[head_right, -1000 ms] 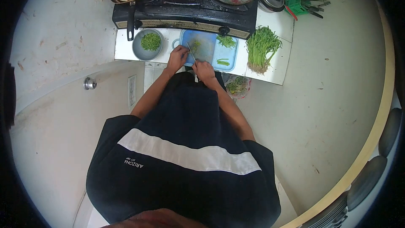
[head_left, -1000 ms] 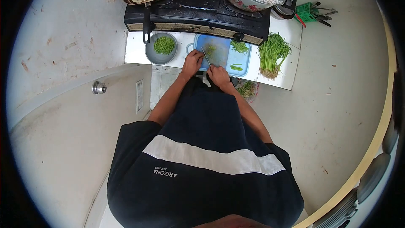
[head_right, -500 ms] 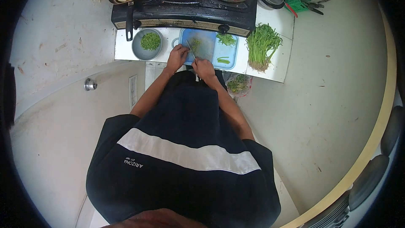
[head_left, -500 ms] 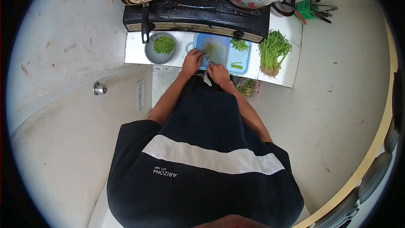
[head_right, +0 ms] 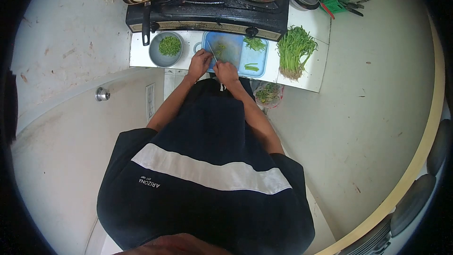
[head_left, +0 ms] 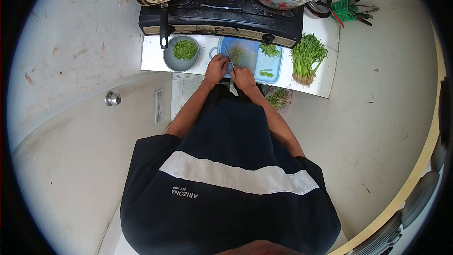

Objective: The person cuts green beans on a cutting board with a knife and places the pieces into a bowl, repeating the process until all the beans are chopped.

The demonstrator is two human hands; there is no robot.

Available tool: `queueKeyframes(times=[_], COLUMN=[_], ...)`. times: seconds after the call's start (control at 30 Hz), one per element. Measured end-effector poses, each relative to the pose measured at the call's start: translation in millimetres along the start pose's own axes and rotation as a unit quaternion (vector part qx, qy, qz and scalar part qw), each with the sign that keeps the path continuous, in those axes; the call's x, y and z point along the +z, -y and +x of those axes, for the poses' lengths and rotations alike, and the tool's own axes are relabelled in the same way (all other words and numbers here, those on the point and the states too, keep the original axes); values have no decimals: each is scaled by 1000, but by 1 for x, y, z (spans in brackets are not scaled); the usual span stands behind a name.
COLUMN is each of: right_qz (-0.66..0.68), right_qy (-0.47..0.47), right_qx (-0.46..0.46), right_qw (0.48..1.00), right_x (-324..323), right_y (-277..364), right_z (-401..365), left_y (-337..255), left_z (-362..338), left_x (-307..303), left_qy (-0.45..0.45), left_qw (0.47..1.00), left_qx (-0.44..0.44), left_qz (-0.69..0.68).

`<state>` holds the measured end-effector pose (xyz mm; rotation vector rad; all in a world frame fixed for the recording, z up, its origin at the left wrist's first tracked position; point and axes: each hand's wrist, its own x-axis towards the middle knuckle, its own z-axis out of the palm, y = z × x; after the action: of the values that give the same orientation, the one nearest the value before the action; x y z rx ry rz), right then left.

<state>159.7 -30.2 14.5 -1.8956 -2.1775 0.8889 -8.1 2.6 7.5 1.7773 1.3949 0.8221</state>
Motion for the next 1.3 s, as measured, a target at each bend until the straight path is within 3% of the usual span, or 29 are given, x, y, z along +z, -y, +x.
queueKeyframes(times=[0.67,1.3], right_qz=[2,-6], right_qy=[14,-1], right_qx=[31,0], right_qw=[999,1000], right_x=[-5,0], right_y=[-3,-5], right_z=[-21,-7], left_y=[2,8], left_z=[1,2], left_x=[-1,-1], left_qy=[-1,9], left_qw=[1000,1000], left_qx=[3,8], left_qz=[5,7])
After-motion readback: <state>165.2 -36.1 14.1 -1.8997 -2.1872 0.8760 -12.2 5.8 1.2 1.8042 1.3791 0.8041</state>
